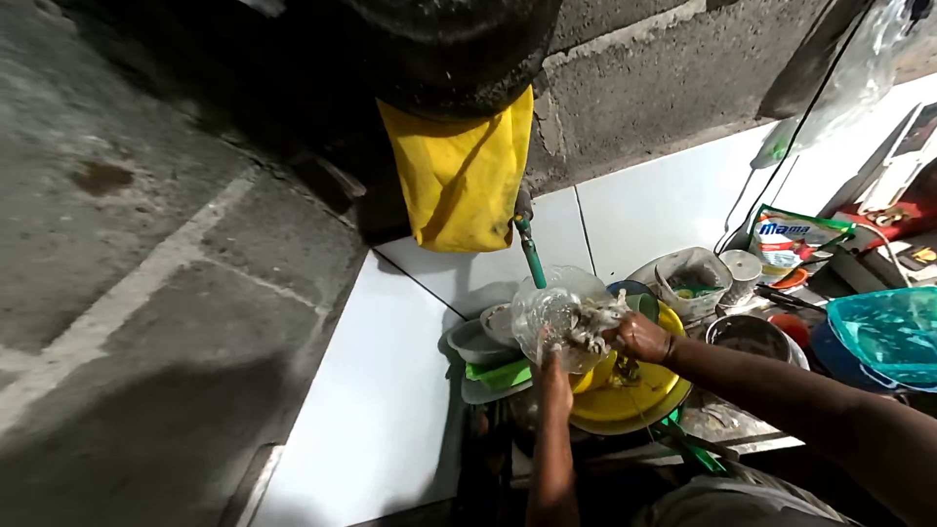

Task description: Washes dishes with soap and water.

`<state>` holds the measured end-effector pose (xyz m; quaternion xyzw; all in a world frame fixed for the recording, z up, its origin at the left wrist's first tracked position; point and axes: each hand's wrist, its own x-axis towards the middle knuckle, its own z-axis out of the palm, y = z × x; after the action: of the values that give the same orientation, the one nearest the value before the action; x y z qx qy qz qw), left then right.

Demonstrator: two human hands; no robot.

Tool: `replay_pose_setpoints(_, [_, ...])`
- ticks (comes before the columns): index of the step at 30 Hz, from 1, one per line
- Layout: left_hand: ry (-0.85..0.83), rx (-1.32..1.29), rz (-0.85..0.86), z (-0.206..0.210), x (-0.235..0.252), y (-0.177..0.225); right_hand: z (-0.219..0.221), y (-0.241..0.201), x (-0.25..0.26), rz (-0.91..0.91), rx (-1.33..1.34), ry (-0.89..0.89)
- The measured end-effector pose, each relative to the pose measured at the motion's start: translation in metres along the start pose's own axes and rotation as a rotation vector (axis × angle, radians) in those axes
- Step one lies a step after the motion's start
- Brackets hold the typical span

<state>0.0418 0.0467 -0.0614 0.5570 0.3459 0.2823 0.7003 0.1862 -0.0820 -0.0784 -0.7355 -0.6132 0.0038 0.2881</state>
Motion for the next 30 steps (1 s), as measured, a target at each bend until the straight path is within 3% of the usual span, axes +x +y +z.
replay_pose_setpoints(3, [0.100,-0.069,0.055,0.019,-0.007,-0.023,0.012,-0.013,0.000,0.027,0.064,-0.080])
replay_pose_setpoints(5, [0.046,-0.054,0.048,0.007,-0.003,-0.020,0.009,0.005,-0.002,-0.003,0.020,-0.123])
replay_pose_setpoints(8, [-0.019,0.014,0.069,-0.005,0.002,-0.008,0.002,0.019,0.001,-0.023,-0.007,-0.032])
replay_pose_setpoints(12, [0.107,-0.032,0.126,0.023,-0.007,-0.030,0.014,-0.017,0.005,0.052,0.101,-0.011])
replay_pose_setpoints(15, [-0.005,0.028,0.139,0.004,0.002,-0.026,-0.001,-0.001,0.003,0.088,0.047,-0.106])
replay_pose_setpoints(17, [-0.040,0.050,0.145,-0.003,0.005,-0.013,-0.006,0.010,0.005,0.075,0.013,-0.036])
replay_pose_setpoints(21, [0.123,-0.029,0.145,0.026,-0.006,-0.032,0.011,-0.020,0.007,0.056,0.092,0.016])
replay_pose_setpoints(23, [0.072,-0.026,0.155,0.021,-0.002,-0.034,0.009,-0.011,0.004,0.044,0.088,-0.020])
replay_pose_setpoints(26, [-0.065,-0.016,0.139,0.002,0.007,-0.017,0.005,0.019,0.005,-0.029,-0.022,0.068])
replay_pose_setpoints(30, [0.069,-0.104,0.067,0.025,-0.004,-0.027,0.011,-0.015,0.003,0.104,0.104,-0.061])
